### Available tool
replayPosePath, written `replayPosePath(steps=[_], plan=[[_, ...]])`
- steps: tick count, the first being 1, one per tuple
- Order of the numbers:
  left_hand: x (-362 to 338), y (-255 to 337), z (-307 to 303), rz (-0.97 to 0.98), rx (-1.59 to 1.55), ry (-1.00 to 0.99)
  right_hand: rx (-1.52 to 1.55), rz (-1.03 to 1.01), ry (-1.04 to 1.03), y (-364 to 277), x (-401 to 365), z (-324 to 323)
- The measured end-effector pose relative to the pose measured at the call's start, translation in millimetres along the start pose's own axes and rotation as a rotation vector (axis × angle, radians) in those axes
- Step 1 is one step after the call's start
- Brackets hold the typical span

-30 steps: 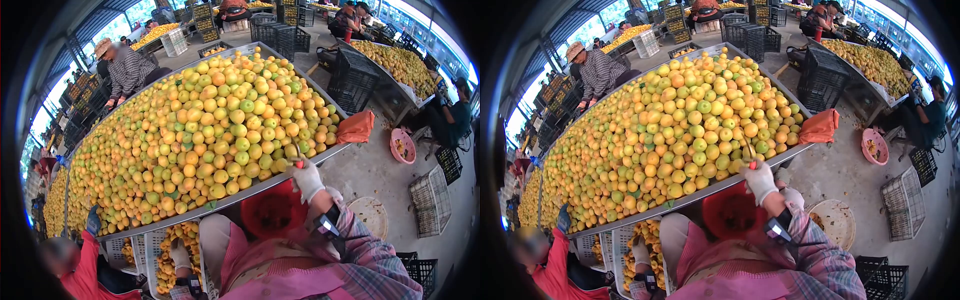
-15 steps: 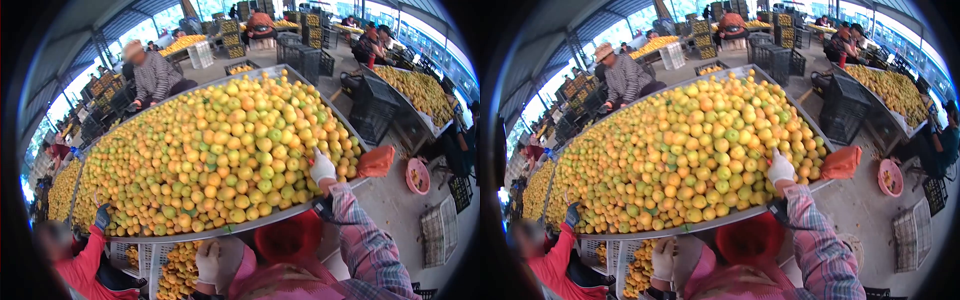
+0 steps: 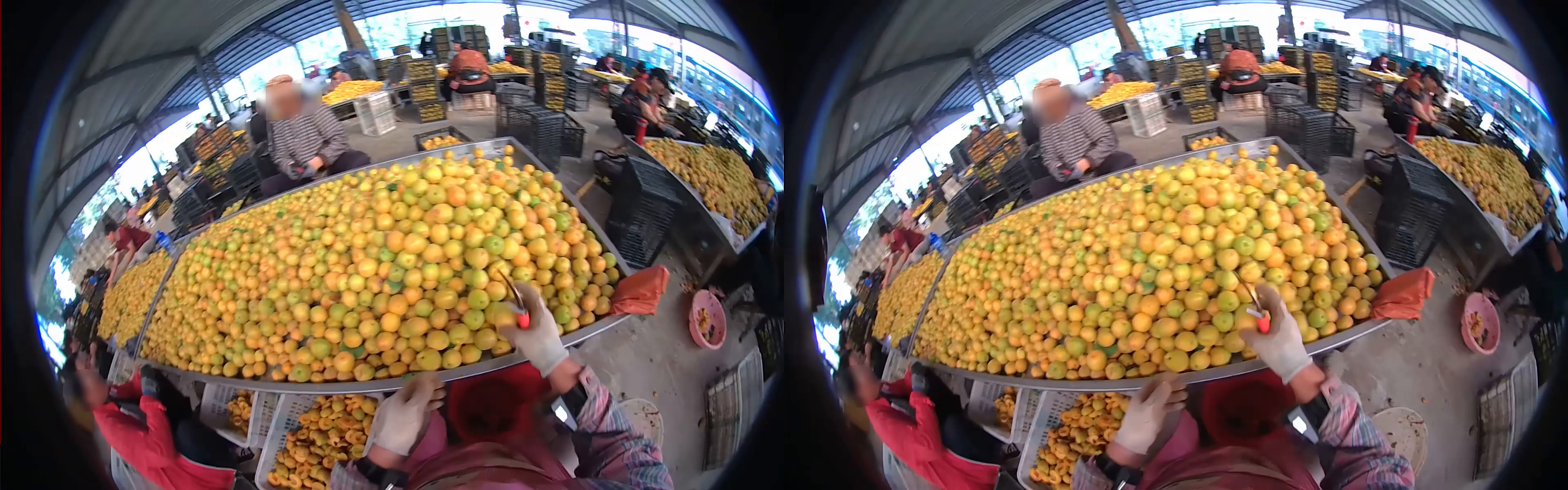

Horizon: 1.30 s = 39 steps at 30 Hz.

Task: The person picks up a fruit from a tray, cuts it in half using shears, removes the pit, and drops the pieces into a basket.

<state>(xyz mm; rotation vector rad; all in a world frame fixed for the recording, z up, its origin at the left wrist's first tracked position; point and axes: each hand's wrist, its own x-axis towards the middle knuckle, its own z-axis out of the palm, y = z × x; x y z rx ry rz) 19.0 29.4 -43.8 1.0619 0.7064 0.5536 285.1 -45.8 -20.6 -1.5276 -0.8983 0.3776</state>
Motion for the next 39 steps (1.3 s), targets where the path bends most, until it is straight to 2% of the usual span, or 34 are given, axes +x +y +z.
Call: replayPosePath(steps=[1, 2, 3, 5, 6, 8, 9, 11, 12, 13, 14, 15, 17, 19, 21, 27, 30, 32, 35, 39], plan=[[3.7, 0.3, 3.7, -0.006, -0.016, -0.074, -0.004, -0.035, -0.049, -14.0, -14.0, 11.1], [6.0, 2.0, 9.3, -0.038, -0.070, -0.130, 0.101, 0.067, -0.135, -28.0, -28.6, 19.9], [0.2, 14.5, 18.9, -0.066, -0.112, -0.170, 0.261, 0.260, -0.236, -62.0, -40.8, 26.2], [-3.5, 23.4, 24.7, -0.092, -0.207, -0.249, 0.232, -0.010, -0.296, -30.2, -58.1, 48.4], [-9.4, 30.8, 27.2, -0.092, -0.205, -0.249, 0.301, 0.020, -0.330, -36.4, -66.2, 54.4], [-22.6, 42.6, 31.6, 0.342, 0.412, -0.298, 0.377, 0.097, -0.420, -43.4, -78.9, 62.9], [-23.9, 42.6, 30.0, 0.337, 0.413, -0.305, 0.174, 0.053, -0.461, -50.5, -80.1, 60.4], [-24.6, 35.6, 24.6, 0.041, -0.038, -0.238, 0.076, -0.160, -0.417, -48.2, -82.8, 64.9], [-19.9, 23.1, 18.9, 0.050, -0.189, -0.228, 0.143, -0.093, -0.417, -46.8, -84.9, 65.4], [-22.0, 27.3, 13.3, 0.270, 0.354, -0.168, 0.211, -0.015, -0.414, -46.8, -86.5, 64.8], [-16.5, 10.3, 3.9, 0.189, 0.209, -0.071, 0.374, 0.217, -0.429, -73.7, -89.8, 57.2], [-18.3, 18.9, 7.0, 0.271, 0.266, -0.070, 0.453, 0.306, -0.382, -88.1, -91.6, 53.4], [-25.8, 37.1, 19.5, 0.360, 0.075, -0.107, 0.633, 0.349, -0.255, -87.1, -98.4, 52.8], [-27.9, 38.4, 18.1, 0.401, 0.130, -0.102, 0.609, 0.385, -0.289, -91.6, -102.9, 44.3], [-31.3, 38.4, 19.2, 0.450, 0.196, -0.097, 0.733, 0.476, -0.372, -85.1, -107.8, 42.9], [-31.4, 30.9, 20.8, 0.448, 0.183, -0.139, 0.702, 0.385, -0.435, -81.4, -116.3, 46.3], [-33.7, 31.5, 18.3, 0.455, 0.318, -0.100, 0.593, 0.277, -0.486, -76.4, -117.6, 46.7], [-37.5, 34.0, 18.8, 0.322, 0.346, -0.111, 0.564, 0.236, -0.477, -82.3, -117.6, 45.1], [-38.3, 36.9, 21.6, 0.415, 0.447, -0.090, 0.561, 0.233, -0.476, -78.6, -121.8, 45.7], [-38.6, 40.9, 20.7, 0.323, 0.514, -0.132, 0.565, 0.247, -0.488, -80.3, -125.1, 47.6]])
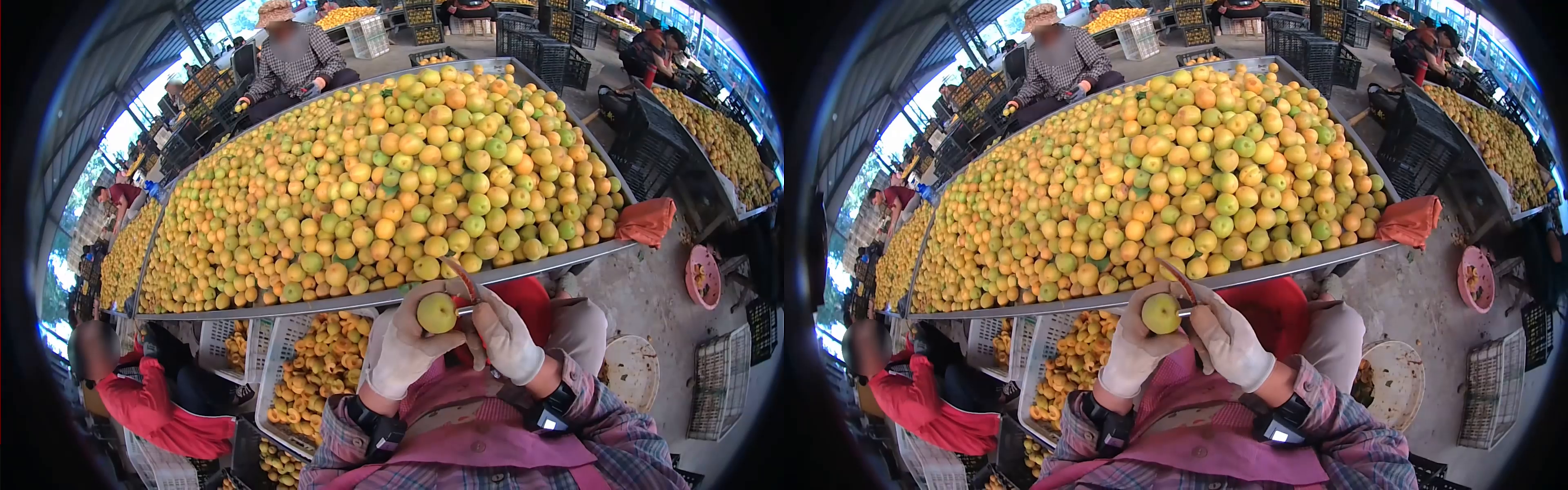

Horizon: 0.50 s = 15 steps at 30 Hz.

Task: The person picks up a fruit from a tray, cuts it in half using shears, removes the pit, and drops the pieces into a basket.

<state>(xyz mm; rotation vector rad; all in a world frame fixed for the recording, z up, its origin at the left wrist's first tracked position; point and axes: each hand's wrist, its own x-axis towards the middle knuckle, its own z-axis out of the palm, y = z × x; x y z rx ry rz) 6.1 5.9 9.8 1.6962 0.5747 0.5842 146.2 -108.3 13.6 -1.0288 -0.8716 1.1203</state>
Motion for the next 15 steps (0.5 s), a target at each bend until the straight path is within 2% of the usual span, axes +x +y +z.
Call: replayPosePath(steps=[8, 12, 14, 15], plan=[[-2.1, 6.5, 6.9, 0.098, -0.080, -0.022, -0.060, -0.056, 0.027, -8.2, 0.8, 7.6], [-2.8, 6.1, 4.7, 0.097, -0.004, -0.045, -0.050, 0.007, 0.007, -15.4, -2.0, 8.2], [-5.3, -12.1, -0.1, -0.040, -0.114, -0.014, 0.027, 0.070, -0.024, -14.5, -2.0, 9.1], [-5.9, 0.4, -0.1, -0.059, -0.088, 0.022, 0.022, 0.006, -0.004, -9.5, 2.6, 13.4]])
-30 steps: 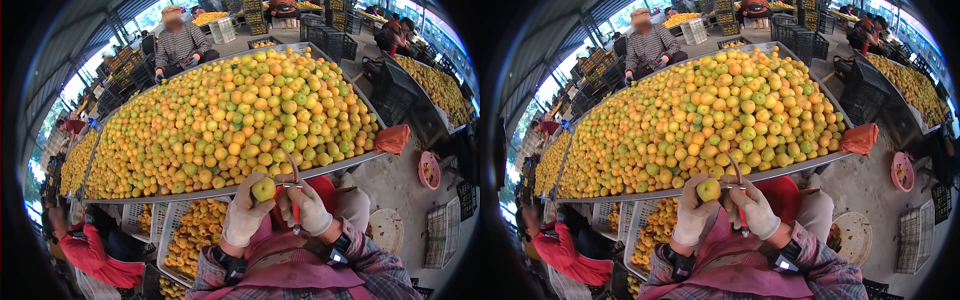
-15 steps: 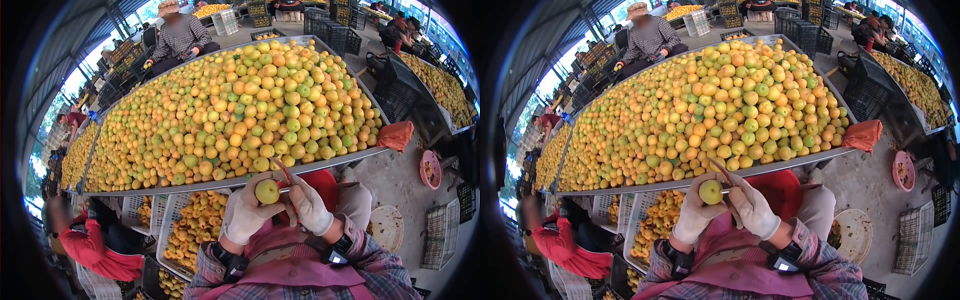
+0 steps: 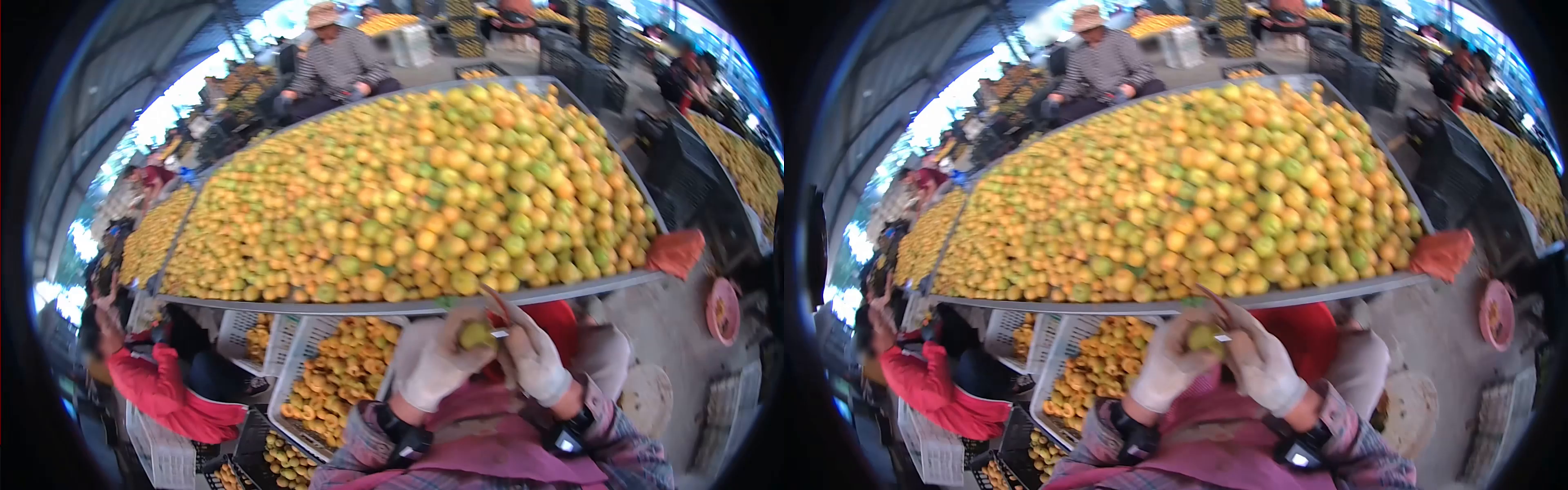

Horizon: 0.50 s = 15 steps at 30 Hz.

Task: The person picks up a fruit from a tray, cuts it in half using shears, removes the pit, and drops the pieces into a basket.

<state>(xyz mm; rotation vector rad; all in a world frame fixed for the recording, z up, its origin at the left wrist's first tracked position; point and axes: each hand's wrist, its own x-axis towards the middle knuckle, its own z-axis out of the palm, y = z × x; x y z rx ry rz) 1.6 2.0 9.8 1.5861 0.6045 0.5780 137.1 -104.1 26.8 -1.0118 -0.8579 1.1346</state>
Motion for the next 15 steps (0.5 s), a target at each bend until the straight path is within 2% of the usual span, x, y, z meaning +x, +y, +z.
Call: replayPosePath(steps=[1, 2, 3, 5, 6, 8, 10, 15], plan=[[0.2, 11.5, 0.5, 0.034, 0.042, 0.018, -0.051, -0.003, -0.018, -0.7, -0.9, -2.0], [-1.3, 26.9, -0.1, -0.052, 0.059, -0.002, -0.076, -0.002, -0.039, 1.7, 0.2, -4.3], [-2.0, 35.0, -1.8, -0.002, 0.170, -0.009, -0.118, -0.018, -0.032, 2.7, 0.7, -4.6], [-1.9, 15.2, -4.8, -0.084, 0.013, -0.140, -0.147, -0.048, 0.011, 9.6, 2.1, -3.8], [-1.4, 7.4, -2.9, -0.076, 0.020, -0.128, -0.110, -0.002, 0.003, 9.6, 1.3, -3.7], [-1.4, -3.2, 1.6, 0.109, 0.000, -0.103, -0.081, 0.026, -0.014, 9.1, 1.9, -2.9], [-2.2, -4.3, 2.1, 0.097, -0.022, -0.104, -0.094, 0.091, -0.064, 5.4, 1.3, -6.9], [-4.3, -4.9, -0.7, 0.096, -0.051, -0.122, -0.125, 0.078, -0.139, -4.8, 0.3, -5.8]])
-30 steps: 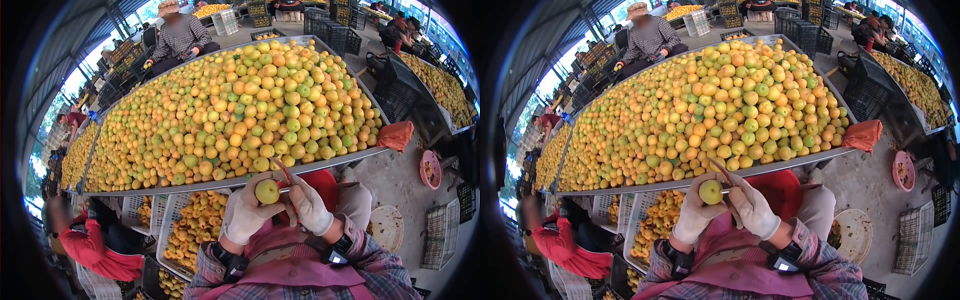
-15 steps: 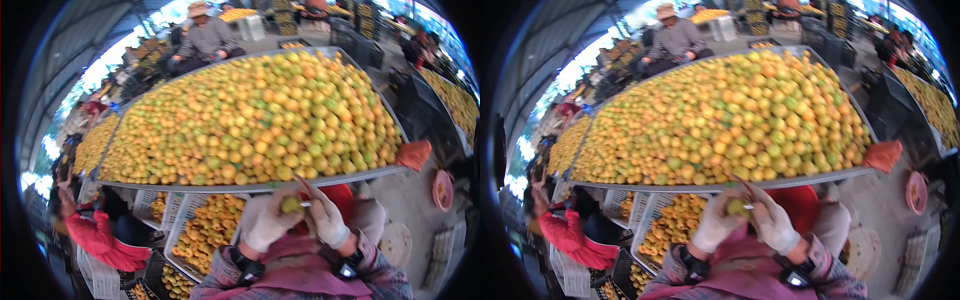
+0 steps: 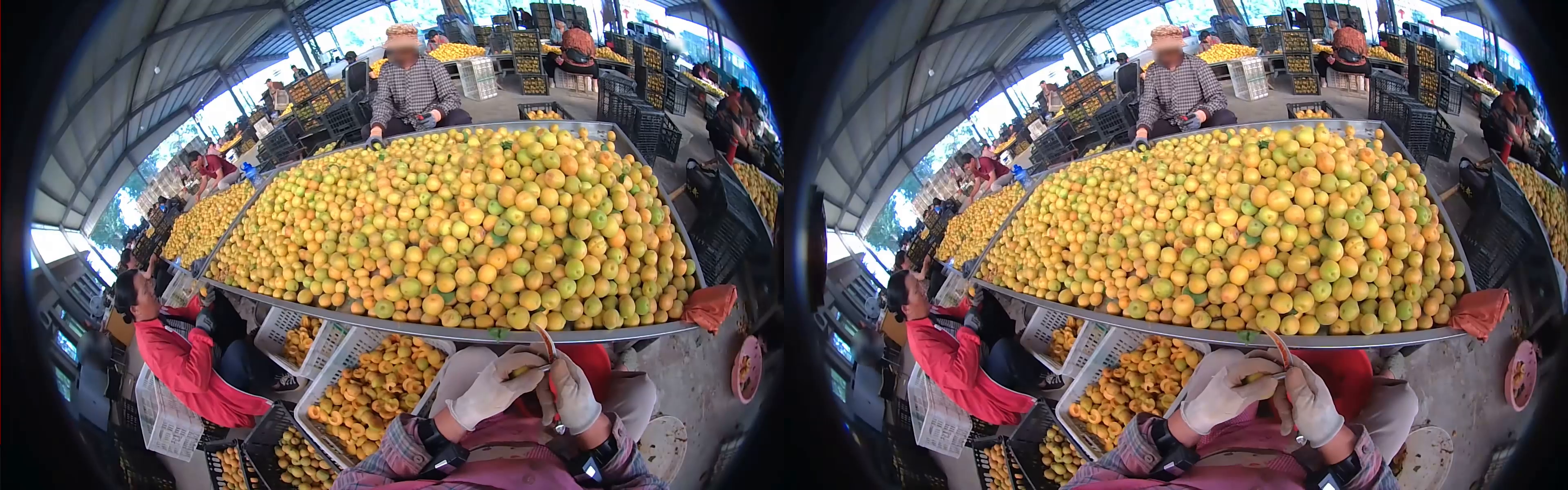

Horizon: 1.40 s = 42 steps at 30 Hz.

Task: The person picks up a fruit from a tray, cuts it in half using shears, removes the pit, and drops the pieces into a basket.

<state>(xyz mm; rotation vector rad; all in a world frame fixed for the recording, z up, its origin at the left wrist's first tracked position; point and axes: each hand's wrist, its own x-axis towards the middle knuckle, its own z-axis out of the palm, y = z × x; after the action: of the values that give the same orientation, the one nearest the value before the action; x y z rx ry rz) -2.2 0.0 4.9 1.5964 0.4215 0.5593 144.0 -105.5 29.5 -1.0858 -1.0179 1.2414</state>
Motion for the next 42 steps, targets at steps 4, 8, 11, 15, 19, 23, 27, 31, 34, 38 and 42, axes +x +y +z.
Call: replayPosePath(steps=[4, 8, 11, 15, 19, 23, 27, 31, 34, 38, 42], plan=[[-4.3, 6.2, -4.8, -0.103, -0.031, -0.025, 0.088, 0.099, -0.003, 3.3, 1.2, 1.3], [-8.3, 21.9, -13.5, -0.033, 0.263, 0.043, 0.107, 0.138, -0.018, 11.2, 5.0, 3.8], [-9.1, -15.2, -31.0, -0.017, 0.399, 0.079, 0.140, 0.154, -0.004, 24.1, 7.4, 4.0], [-10.9, -37.3, -40.8, -0.127, 0.249, 0.248, 0.123, 0.202, 0.077, 23.5, 11.9, 5.7], [-13.7, -37.0, -44.8, -0.274, 0.298, 0.260, 0.184, 0.194, 0.180, 43.5, 15.6, 0.3], [-16.4, -45.2, -44.5, -0.212, 0.160, 0.343, 0.153, 0.196, 0.251, 53.2, 18.9, -5.1], [-15.8, -25.2, -45.3, -0.247, -0.255, 0.211, 0.135, 0.147, 0.265, 37.0, 19.6, 0.5], [-13.6, -41.9, -34.9, -0.111, -0.460, 0.136, 0.086, -0.163, 0.212, 49.2, 12.5, 5.0], [-10.8, -29.7, -23.1, -0.084, -0.519, 0.111, 0.067, 0.041, 0.114, 19.4, 12.5, 8.0], [-8.2, -27.7, -11.8, -0.081, -0.353, 0.165, 0.009, -0.128, 0.153, 17.8, 16.9, 16.8], [-10.5, -23.2, -14.3, -0.089, -0.203, 0.151, 0.007, -0.126, 0.139, 23.0, 18.8, 19.5]])
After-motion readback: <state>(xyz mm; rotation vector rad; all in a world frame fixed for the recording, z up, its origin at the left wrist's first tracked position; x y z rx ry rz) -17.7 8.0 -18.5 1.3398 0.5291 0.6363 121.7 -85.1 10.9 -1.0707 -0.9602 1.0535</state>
